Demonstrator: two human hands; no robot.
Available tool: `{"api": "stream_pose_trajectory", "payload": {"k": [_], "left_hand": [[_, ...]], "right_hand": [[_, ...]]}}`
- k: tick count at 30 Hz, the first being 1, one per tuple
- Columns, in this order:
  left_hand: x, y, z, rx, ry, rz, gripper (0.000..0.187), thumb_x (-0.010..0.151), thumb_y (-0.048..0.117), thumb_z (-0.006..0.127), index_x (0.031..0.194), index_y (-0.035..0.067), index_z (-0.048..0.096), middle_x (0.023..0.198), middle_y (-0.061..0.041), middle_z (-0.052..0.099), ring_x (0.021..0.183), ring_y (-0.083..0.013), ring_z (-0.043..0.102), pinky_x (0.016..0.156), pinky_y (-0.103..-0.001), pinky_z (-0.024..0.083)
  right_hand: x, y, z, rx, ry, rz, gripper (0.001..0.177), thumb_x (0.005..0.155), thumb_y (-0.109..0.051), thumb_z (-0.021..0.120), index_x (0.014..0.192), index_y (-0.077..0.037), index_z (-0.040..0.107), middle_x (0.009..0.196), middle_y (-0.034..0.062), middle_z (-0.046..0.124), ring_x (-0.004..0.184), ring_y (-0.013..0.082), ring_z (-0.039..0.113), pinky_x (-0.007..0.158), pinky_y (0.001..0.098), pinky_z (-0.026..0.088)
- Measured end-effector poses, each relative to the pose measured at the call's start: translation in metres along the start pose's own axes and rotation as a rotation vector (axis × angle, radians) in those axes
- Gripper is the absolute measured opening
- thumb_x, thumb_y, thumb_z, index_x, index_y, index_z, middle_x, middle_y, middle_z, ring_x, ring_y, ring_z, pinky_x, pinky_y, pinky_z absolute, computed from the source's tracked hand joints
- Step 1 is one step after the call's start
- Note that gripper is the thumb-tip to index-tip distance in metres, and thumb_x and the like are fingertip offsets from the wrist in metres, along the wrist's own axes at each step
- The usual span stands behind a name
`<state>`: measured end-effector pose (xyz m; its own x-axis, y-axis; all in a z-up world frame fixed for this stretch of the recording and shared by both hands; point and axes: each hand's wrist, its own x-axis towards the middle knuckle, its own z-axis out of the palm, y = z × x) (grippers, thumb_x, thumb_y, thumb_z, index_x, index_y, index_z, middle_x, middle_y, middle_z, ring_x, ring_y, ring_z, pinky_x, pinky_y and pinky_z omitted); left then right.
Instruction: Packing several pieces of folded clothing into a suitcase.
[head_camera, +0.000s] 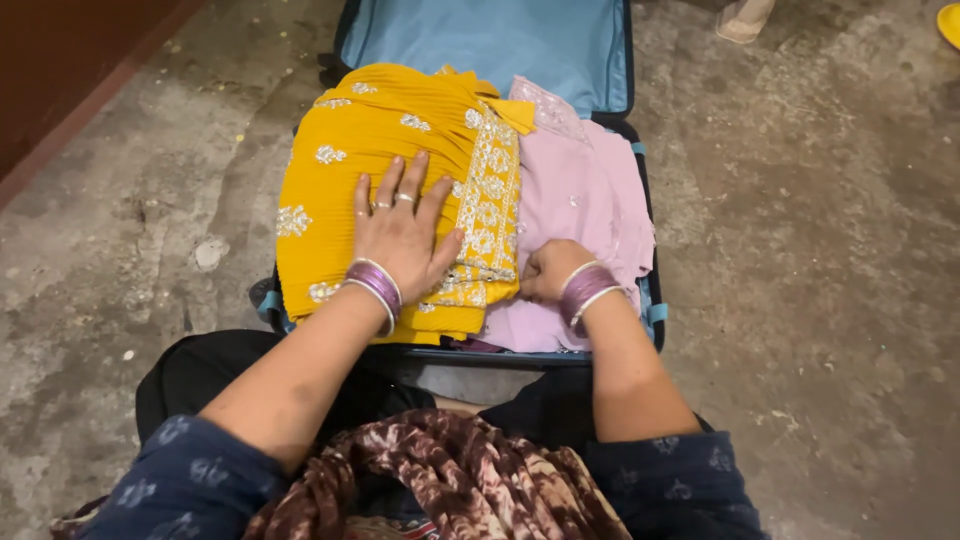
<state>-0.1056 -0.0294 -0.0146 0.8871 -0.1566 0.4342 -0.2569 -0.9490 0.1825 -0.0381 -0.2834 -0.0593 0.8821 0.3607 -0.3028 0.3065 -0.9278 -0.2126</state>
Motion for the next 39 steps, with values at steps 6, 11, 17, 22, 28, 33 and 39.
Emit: {"api": "stream_pose_trajectory", "payload": {"k": [6,11,17,22,28,33,39], "left_hand": [[0.059,-0.016,-0.04,-0.16,-0.019,-0.187,0.046,0.102,0.044,0.055,0.129,0.007,0.065,0.138,-0.018,0.06,0.132,-0.0382,0.05,0.118,-0.054,0.031],[0.078,-0.046,0.016,-0.118,0.129,-0.15,0.048,0.099,0.041,0.059,0.129,0.005,0.065,0.14,-0.02,0.058,0.13,-0.041,0.05,0.113,-0.056,0.03],[0.071,-0.045,0.042,-0.015,0.051,-0.156,0.054,0.098,0.043,0.057,0.135,0.004,0.061,0.144,-0.022,0.056,0.133,-0.0404,0.047,0.111,-0.058,0.027],[0.073,-0.049,0.041,-0.043,0.074,-0.197,0.053,0.098,0.043,0.056,0.135,0.006,0.061,0.145,-0.02,0.057,0.134,-0.039,0.048,0.114,-0.057,0.027],[0.069,-0.053,0.038,-0.05,0.121,-0.204,0.05,0.096,0.042,0.059,0.131,0.006,0.064,0.14,-0.019,0.06,0.13,-0.0382,0.051,0.112,-0.055,0.03],[0.089,-0.096,0.034,-0.929,0.17,-0.356,0.052,0.084,0.041,0.072,0.122,0.005,0.071,0.12,-0.015,0.071,0.118,-0.0364,0.062,0.107,-0.044,0.044],[0.081,-0.123,0.011,-0.829,0.261,-0.475,0.056,0.089,0.042,0.068,0.131,0.005,0.063,0.13,-0.016,0.067,0.125,-0.0386,0.057,0.108,-0.045,0.043]], "right_hand": [[-0.021,0.022,-0.049,0.535,0.663,0.089,0.041,0.084,-0.043,0.077,0.097,-0.004,0.077,0.086,0.0146,0.077,0.078,0.0264,0.077,0.079,0.0393,0.061],[0.013,0.063,-0.021,0.322,0.626,0.116,0.087,0.085,-0.054,0.077,0.146,-0.001,0.044,0.139,0.0283,0.055,0.129,0.039,0.053,0.107,0.0436,0.042],[0.028,0.042,-0.022,0.199,0.234,0.354,0.115,0.083,-0.083,0.051,0.164,-0.013,0.009,0.168,0.0239,0.013,0.156,0.0382,0.017,0.12,0.0557,0.02],[0.039,0.056,-0.016,0.226,0.256,0.285,0.118,0.082,-0.085,0.05,0.165,-0.013,0.009,0.167,0.0281,0.012,0.155,0.0405,0.017,0.123,0.05,0.021],[0.03,0.045,-0.019,0.232,0.317,0.297,0.114,0.081,-0.082,0.05,0.164,-0.012,0.014,0.166,0.0264,0.017,0.155,0.038,0.019,0.123,0.0482,0.021],[0.034,0.02,-0.012,0.319,0.827,0.264,0.088,0.097,-0.056,0.067,0.159,-0.001,0.036,0.165,0.0327,0.024,0.152,0.0471,0.027,0.125,0.0513,0.028],[-0.018,-0.1,-0.028,0.084,0.843,-0.404,0.083,0.091,-0.044,0.072,0.158,-0.007,0.039,0.167,0.0257,0.022,0.155,0.0466,0.021,0.124,0.0582,0.02]]}}
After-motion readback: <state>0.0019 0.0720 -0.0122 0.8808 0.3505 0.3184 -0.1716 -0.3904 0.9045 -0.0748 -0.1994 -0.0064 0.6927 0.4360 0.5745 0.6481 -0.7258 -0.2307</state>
